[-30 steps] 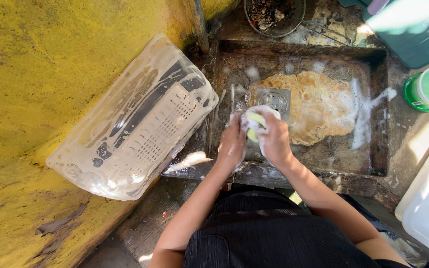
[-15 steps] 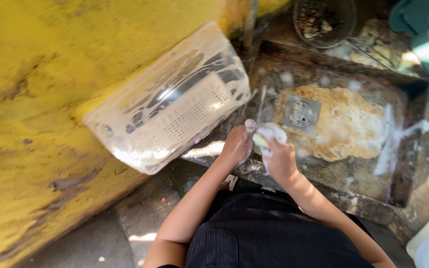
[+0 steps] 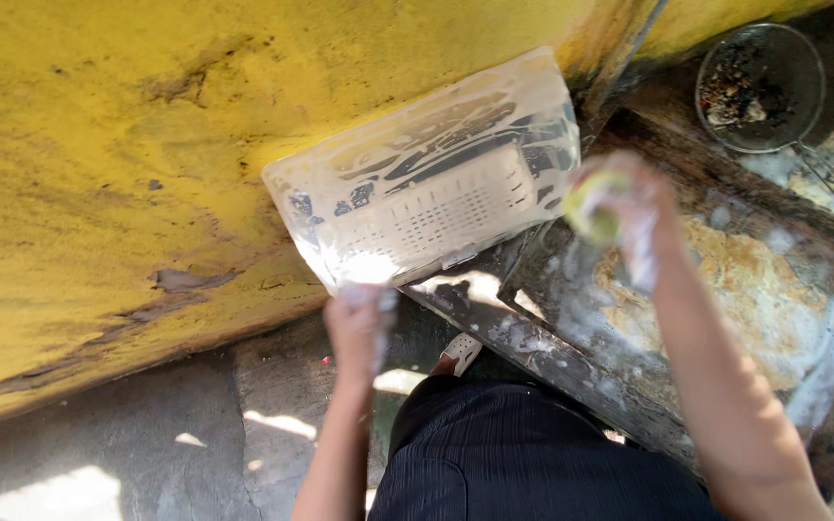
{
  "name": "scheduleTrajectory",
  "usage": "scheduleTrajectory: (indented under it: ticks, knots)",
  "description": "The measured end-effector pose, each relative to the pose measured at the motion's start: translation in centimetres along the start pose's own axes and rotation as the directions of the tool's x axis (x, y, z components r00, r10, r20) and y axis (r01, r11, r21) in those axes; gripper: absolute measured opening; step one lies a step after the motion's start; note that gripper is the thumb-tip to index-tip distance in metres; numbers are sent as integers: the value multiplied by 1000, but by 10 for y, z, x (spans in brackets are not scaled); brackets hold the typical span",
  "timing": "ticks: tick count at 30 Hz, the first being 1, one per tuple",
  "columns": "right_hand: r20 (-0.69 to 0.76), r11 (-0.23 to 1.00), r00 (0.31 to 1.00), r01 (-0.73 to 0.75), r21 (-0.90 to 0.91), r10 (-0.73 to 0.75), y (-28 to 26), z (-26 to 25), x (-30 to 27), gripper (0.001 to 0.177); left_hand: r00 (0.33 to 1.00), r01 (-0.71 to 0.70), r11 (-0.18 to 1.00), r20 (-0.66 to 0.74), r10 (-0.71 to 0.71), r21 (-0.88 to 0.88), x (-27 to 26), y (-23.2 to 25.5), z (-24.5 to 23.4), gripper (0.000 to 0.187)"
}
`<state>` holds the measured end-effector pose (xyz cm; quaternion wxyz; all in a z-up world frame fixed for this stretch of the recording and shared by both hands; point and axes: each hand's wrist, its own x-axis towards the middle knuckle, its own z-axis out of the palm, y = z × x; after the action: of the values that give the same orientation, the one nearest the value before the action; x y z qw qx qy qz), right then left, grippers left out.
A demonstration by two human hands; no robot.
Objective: The person scrubs the inside and outside of a translucent plastic container with a sponge and then rinses it under a faucet. They proceed to wash a white tray and small plastic lids with the sponge in a concrete sink.
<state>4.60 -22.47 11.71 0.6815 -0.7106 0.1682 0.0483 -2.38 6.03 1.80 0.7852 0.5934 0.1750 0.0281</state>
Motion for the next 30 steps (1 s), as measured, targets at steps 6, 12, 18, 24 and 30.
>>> scheduleTrajectory:
  ticks: [6,12,18,24,30]
  knots:
    - [-73,923,994,-102,-370,81,19,-16,101,20,895,-308,950,-351,275,-41,30,34,-62,15]
    - [282,951,930,-279,132,234,97,-46,158,23,951,89,996,-301,-78,23,90,9,-59,43]
    - [137,956,946,-291,-28,292,64,-30,103,19,961,-68,995,-264,85,72,90,-19,-68,21]
    - [-310,898,949,-92,-430,-51,68,-11,20,15,967,1,970,-246,60,243,79,-47,-74,34]
    - [83,949,948,-313,38,309,101,31,-51,24,970,54,818,-225,94,573,52,-15,-62,28]
